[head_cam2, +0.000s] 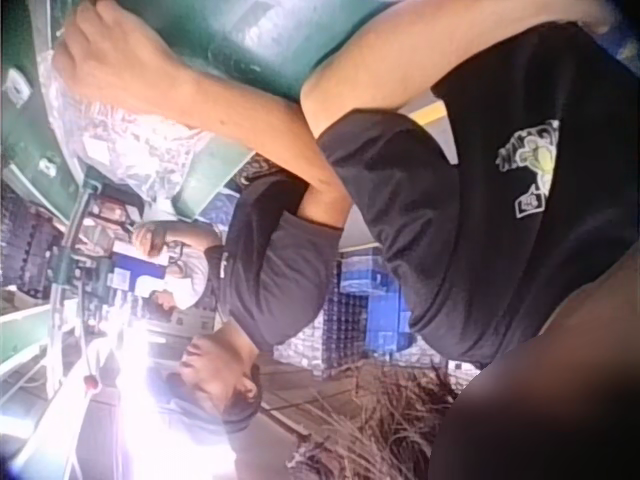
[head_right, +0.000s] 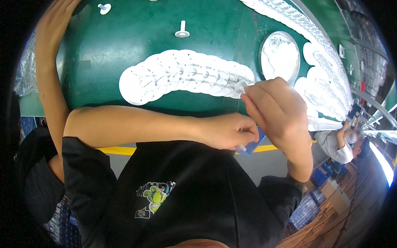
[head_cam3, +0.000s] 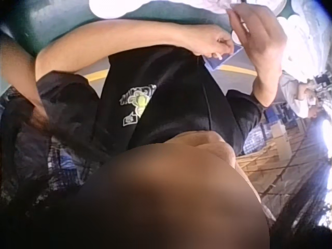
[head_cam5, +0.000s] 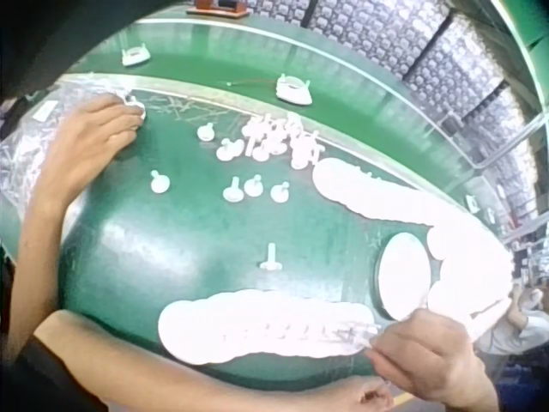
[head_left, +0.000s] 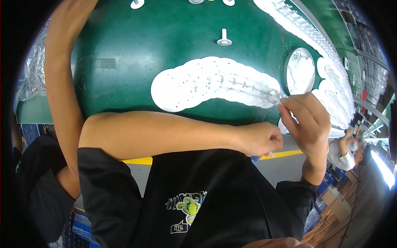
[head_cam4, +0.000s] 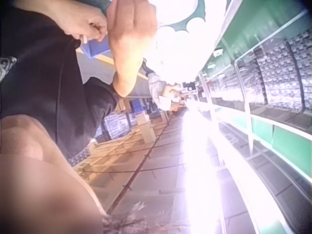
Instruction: Manually assembling small white plastic components on a production line table.
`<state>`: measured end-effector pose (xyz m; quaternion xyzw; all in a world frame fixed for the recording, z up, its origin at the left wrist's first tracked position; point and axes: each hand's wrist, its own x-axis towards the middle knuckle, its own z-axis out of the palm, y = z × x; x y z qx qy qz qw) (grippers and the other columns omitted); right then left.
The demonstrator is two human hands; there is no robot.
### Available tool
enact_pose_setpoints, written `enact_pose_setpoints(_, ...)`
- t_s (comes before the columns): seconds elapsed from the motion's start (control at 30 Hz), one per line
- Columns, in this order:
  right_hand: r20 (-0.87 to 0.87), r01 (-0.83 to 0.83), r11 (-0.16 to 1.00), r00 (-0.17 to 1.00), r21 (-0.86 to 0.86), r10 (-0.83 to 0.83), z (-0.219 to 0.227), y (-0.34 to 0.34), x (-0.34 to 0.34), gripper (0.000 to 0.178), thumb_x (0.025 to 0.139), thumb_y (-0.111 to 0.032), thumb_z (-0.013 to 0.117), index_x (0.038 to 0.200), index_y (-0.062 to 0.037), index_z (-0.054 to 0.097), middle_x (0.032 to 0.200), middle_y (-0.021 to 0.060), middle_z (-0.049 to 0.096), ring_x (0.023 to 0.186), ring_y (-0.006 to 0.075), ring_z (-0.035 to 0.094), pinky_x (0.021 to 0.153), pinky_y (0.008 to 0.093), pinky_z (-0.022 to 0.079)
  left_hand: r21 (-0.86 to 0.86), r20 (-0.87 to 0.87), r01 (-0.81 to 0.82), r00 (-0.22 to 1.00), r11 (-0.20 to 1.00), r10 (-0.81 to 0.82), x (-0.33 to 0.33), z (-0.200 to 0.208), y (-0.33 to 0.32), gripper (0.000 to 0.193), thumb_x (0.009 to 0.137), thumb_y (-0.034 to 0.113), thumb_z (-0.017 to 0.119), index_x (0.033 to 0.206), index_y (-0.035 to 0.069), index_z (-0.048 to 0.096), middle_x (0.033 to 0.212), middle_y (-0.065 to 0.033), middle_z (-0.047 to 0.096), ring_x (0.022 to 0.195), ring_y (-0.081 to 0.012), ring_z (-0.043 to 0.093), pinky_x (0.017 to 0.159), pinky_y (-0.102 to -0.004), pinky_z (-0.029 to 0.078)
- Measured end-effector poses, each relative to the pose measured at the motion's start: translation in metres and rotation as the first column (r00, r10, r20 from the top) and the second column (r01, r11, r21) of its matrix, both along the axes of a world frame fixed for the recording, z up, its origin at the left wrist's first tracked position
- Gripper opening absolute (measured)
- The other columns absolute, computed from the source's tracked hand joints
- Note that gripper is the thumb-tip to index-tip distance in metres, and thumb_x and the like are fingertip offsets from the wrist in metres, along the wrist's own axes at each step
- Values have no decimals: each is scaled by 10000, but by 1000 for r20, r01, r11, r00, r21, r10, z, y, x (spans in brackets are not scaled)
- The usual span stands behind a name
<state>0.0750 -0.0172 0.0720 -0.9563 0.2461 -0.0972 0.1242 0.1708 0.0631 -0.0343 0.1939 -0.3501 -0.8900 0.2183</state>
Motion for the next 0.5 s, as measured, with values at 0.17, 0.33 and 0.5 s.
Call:
enact_pose_setpoints(0.17, -22, 6, 999, 1000, -37, -7, 0, -3, 6, 224, 642, 22, 745, 839, 8, 639, 763, 105, 613, 670, 260, 597, 540, 338, 464, -28, -22, -22, 1000, 999, 22, -1, -1, 0, 192, 899, 148, 508, 982, -20, 552, 856, -79, 578, 683, -110, 546, 594, -247, 450)
enact_pose_setpoints(0.33, -21, 40, 999, 999, -17, -40, 1, -1, -1, 231, 641, 27, 747, 846, 15, 643, 762, 112, 612, 665, 266, 600, 537, 338, 464, -23, -34, -26, 999, 999, 25, 0, 0, 1, 187, 898, 141, 506, 978, -22, 550, 852, -74, 581, 684, -112, 545, 597, -248, 451)
enact_pose_setpoints(0.5, 39, 80, 997, 996, -18, -79, -7, 2, -3, 228, 646, 29, 750, 850, 12, 649, 764, 113, 617, 657, 263, 603, 536, 334, 467, -16, -51, -49, 998, 999, 48, -1, 0, 2, 182, 899, 143, 509, 966, -20, 554, 827, -71, 582, 675, -115, 545, 589, -251, 444)
